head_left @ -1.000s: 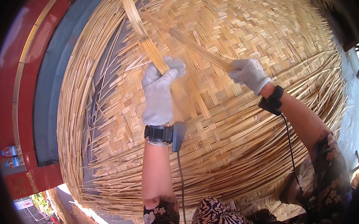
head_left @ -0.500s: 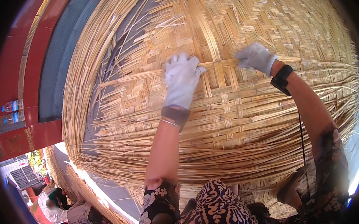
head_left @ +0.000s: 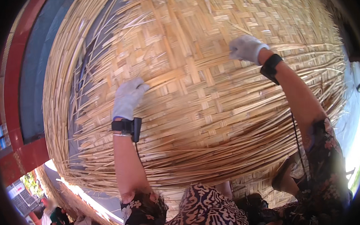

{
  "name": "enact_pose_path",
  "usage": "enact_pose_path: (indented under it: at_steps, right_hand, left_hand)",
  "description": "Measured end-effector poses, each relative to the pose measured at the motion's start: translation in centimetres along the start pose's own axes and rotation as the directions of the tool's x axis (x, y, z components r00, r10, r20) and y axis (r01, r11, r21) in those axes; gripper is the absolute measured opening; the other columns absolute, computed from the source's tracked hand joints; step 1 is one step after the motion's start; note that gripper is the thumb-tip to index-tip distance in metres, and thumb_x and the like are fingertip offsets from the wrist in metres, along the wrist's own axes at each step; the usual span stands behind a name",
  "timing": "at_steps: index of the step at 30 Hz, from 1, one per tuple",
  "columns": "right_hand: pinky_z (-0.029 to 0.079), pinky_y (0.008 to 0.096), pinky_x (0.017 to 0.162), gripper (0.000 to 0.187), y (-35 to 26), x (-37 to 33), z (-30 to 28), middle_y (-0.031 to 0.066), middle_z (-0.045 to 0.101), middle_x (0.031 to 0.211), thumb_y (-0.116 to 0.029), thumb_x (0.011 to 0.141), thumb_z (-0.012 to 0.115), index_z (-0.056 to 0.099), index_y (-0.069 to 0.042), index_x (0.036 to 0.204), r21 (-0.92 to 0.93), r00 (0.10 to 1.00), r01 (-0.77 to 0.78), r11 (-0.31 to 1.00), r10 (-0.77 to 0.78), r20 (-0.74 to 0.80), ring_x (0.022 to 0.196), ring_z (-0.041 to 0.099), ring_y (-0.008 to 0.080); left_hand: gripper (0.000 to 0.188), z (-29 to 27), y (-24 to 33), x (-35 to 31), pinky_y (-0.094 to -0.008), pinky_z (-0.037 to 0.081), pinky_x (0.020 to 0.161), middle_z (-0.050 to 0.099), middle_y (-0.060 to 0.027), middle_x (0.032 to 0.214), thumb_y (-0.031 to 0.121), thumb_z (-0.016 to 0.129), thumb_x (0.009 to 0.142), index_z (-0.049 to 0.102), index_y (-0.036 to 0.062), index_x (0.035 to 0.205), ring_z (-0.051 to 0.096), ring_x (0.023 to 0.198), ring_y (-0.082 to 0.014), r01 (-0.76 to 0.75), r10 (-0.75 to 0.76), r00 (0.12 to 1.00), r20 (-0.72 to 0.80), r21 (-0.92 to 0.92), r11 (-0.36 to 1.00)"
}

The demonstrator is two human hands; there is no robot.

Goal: Weaving a large bamboo mat by interlacing thin bamboo strips.

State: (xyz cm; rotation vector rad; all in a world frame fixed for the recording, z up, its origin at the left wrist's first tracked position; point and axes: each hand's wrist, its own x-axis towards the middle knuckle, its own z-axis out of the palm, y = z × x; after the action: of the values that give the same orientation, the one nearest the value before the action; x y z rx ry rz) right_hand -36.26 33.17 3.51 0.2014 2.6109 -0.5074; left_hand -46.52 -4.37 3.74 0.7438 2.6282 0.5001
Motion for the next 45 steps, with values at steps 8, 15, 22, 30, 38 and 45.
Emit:
enact_pose_path:
  at_steps: [8,15,22,30,38,45]
  right_hand:
    - [0.047,0.0379,0.073,0.024,-0.9,-0.6,-0.3,0.0093,0.065,0.086,-0.033,0.076,0.061,0.066,-0.012,0.087,0.031,0.999,0.016,0.999,-0.015,-0.038,0.084,0.06,0.0292]
    - [0.049,0.0352,0.071,0.02,-0.7,-2.4,1.0,0.0076,0.066,0.081,-0.03,0.077,0.061,0.069,-0.017,0.091,-0.006,0.999,0.025,1.0,-0.025,-0.048,0.077,0.062,0.026]
    - [0.049,0.036,0.07,0.023,0.3,-1.6,1.9,0.0079,0.066,0.078,-0.032,0.075,0.061,0.069,-0.016,0.089,0.028,1.0,-0.011,1.0,0.01,0.021,0.075,0.062,0.026]
    - [0.048,0.0391,0.073,0.027,-0.2,-2.0,2.0,0.0104,0.066,0.086,-0.034,0.078,0.062,0.067,-0.012,0.093,-0.049,0.998,0.059,0.997,-0.06,-0.009,0.082,0.061,0.0294]
    - [0.048,0.0375,0.077,0.027,-0.4,-1.9,2.1,0.0085,0.065,0.089,-0.034,0.077,0.062,0.067,-0.014,0.094,-0.003,0.999,-0.025,1.0,0.026,0.04,0.087,0.061,0.0269]
    - [0.048,0.0385,0.07,0.03,-0.2,-2.1,2.4,0.0095,0.066,0.082,-0.035,0.076,0.063,0.067,-0.011,0.093,0.007,1.0,-0.006,1.0,0.006,-0.028,0.079,0.062,0.0284]
  left_hand:
    - [0.045,2.0,3.8,1.2,-0.042,0.044,0.06,0.061,-0.0148,0.07,0.053,0.048,0.084,0.058,0.009,0.077,0.059,0.066,-0.0349,0.044,0.018,0.986,-0.163,0.366,0.93]
    - [0.037,3.2,2.8,-0.1,-0.0419,0.044,0.06,0.06,-0.0136,0.071,0.046,0.05,0.086,0.056,0.0095,0.079,0.058,0.067,-0.0335,-0.044,0.074,0.996,-0.055,0.429,0.902]
    - [0.014,5.5,10.0,-0.7,-0.0356,0.043,0.077,0.053,-0.0009,0.098,0.024,0.061,0.078,0.063,0.017,0.091,0.05,0.092,-0.0219,-0.324,0.461,0.861,-0.214,0.468,0.822]
    - [0.026,7.6,9.3,0.1,-0.035,0.045,0.076,0.057,-0.0007,0.091,0.001,0.056,0.069,0.066,0.0152,0.089,0.052,0.087,-0.0248,-0.383,0.438,0.889,-0.133,0.31,0.87]
    - [0.025,5.4,12.5,-1.1,-0.0375,0.045,0.081,0.055,-0.0077,0.1,0.008,0.06,0.075,0.065,0.0142,0.098,0.05,0.092,-0.0293,-0.315,0.314,0.949,0.037,0.179,0.932]
    - [0.041,5.2,13.6,-1.5,-0.0371,0.044,0.086,0.05,-0.0092,0.107,-0.004,0.054,0.072,0.065,0.0185,0.104,0.046,0.099,-0.0298,-0.255,0.208,0.96,0.187,0.281,0.925]
